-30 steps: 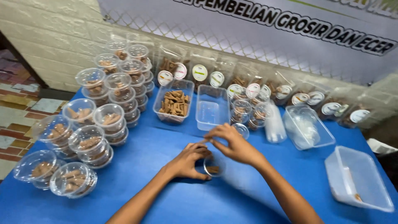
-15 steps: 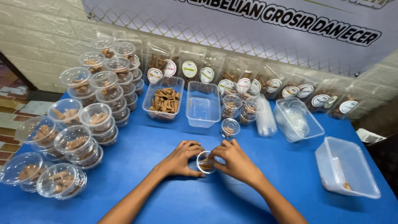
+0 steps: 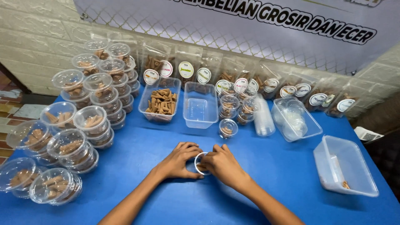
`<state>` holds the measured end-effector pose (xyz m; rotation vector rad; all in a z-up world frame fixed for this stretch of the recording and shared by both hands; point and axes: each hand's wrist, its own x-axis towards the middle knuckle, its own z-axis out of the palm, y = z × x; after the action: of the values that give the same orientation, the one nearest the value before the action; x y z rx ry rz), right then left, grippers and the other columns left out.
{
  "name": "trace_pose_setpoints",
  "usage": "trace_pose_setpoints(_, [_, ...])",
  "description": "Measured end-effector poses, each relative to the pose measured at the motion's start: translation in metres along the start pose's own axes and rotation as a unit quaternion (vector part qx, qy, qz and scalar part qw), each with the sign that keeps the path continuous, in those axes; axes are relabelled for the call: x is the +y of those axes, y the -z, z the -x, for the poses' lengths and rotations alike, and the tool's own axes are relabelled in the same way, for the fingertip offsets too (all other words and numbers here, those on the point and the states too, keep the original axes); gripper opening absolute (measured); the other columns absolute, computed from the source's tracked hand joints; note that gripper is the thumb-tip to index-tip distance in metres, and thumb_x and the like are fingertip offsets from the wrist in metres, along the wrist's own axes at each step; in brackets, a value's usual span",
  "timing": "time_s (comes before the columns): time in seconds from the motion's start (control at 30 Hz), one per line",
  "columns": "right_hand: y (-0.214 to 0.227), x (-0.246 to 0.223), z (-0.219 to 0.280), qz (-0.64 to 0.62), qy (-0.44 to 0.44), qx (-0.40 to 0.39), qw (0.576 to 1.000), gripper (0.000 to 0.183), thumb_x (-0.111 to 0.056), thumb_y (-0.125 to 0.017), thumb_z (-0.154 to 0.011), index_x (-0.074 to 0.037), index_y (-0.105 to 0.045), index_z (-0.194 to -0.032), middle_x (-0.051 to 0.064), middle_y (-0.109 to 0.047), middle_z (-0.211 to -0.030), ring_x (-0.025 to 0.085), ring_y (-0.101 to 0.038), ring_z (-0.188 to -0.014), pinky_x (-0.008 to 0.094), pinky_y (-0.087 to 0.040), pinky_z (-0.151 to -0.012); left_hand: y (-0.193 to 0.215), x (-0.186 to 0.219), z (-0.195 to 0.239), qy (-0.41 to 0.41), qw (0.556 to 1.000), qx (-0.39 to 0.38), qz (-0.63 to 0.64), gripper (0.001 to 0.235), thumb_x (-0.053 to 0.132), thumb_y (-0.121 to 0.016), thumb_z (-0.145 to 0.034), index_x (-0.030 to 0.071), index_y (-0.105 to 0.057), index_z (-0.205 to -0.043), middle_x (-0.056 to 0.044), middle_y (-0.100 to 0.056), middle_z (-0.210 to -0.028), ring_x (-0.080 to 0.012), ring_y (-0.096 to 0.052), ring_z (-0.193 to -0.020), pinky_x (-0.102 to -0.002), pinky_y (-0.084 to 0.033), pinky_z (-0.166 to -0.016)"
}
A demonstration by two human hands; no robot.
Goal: Packaging small incense cones into plastic cups on a blue table surface.
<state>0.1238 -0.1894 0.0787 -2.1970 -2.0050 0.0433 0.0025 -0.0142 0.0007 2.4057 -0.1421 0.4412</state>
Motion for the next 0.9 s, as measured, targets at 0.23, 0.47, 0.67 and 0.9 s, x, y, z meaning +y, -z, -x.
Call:
trace_pose_setpoints(0.23, [-0.033,0.02,-0.002,0.054,0.098,0.065,0.992,0.013,-0.024,-0.071,-0.095,-0.018,-0.071,-0.084,-0.005,-0.07,-0.08,0.023,-0.046,-0.077,0.041,-0.03,-0.068,-0.001,-0.004,0.001,-0.04,0.999,-0.018,-0.002,0.075,0.062,-0.078,-0.075,0.011,-0.066,-0.128,-0.006,-0.067,-0.128,-0.0313,-0.048,-0.134,-0.048,-0.033,-0.107])
trace_pose_setpoints(0.47, [-0.033,0.018,0.0,0.067,0.095,0.077,0.99,0.008,-0.019,-0.069,-0.094,-0.017,-0.069,-0.086,-0.001,-0.067,-0.083,0.025,-0.048,-0.077,0.041,-0.033,-0.066,-0.001,-0.006,0.0,-0.043,0.999,-0.018,-0.005,0.073,0.062,-0.078,-0.076,0.01,-0.067,-0.126,-0.006,-0.067,-0.129,-0.032,-0.048,-0.134,-0.049,-0.033,-0.106])
trace_pose_setpoints(0.67, [-0.026,0.016,0.002,0.08,0.087,0.034,0.992,0.022,-0.026,-0.063,-0.099,-0.017,-0.067,-0.078,-0.001,-0.068,-0.08,0.026,-0.048,-0.078,0.042,-0.033,-0.065,0.0,-0.004,-0.001,-0.046,0.999,-0.018,-0.007,0.071,0.061,-0.079,-0.075,0.01,-0.068,-0.124,-0.006,-0.067,-0.127,-0.0312,-0.049,-0.133,-0.049,-0.034,-0.106])
trace_pose_setpoints(0.9, [0.011,-0.002,-0.001,-0.004,0.02,-0.047,0.999,0.007,-0.012,-0.073,-0.09,-0.011,-0.078,-0.096,0.009,-0.078,-0.091,0.025,-0.058,-0.086,0.036,-0.04,-0.074,0.004,0.004,-0.001,-0.007,1.0,0.003,-0.001,0.057,0.053,-0.088,-0.068,0.018,-0.07,-0.108,-0.001,-0.072,-0.12,-0.0267,-0.056,-0.129,-0.045,-0.037,-0.109])
